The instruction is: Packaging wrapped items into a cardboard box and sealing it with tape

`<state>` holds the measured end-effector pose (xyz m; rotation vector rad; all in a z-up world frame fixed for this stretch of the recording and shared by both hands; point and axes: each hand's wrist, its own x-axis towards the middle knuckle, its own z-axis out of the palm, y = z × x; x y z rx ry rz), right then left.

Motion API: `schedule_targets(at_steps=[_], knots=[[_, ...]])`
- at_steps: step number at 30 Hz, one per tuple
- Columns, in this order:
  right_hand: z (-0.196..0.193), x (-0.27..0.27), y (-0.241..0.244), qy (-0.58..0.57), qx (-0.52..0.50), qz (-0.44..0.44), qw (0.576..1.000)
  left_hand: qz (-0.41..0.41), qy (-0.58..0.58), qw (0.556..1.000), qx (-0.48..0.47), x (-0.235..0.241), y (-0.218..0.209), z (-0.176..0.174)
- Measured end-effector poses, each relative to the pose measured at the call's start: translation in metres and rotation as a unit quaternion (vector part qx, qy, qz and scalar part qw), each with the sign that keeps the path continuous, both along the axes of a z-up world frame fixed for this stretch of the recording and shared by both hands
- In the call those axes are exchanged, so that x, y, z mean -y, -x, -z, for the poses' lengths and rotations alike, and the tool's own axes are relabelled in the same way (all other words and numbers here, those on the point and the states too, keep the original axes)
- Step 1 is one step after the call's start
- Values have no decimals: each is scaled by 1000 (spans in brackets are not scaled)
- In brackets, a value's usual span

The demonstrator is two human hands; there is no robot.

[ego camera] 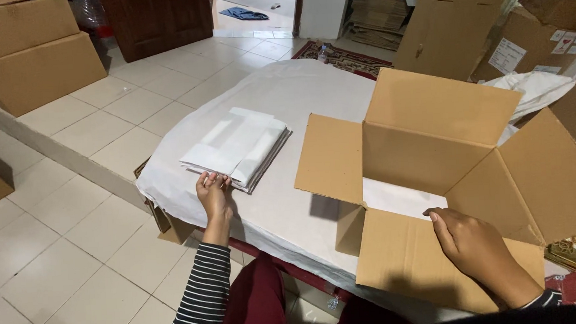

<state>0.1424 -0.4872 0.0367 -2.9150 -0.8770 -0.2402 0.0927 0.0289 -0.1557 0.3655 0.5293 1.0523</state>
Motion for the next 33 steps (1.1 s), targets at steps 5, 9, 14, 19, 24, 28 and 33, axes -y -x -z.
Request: schedule_targets(at_steps=[5,9,14,19,24,28,33], knots=[[-9,-5,9,-3,-19,23,1000,-1,-69,996,-50,11,16,-20],[-1,-1,3,-5,18,-14,1000,17,-135,980,-145,1,19,-8],[-5,-4,7,-5,3,1,1000,72,-156,964,-203,-5,28,-16],[-3,-3,6,4,-7,25,1000,82,-182,949,-243,-1,35,-38],[-9,-7,13,-10,-5,15,1000,78,-163,950,-255,-5,32,-43],[-6,-5,10,-3,-15,17,1000,81,-166,941,-284,7,41,-65],[1,0,3,-2,36,-21,999,43,-161,957,-236,-21,6,-16]])
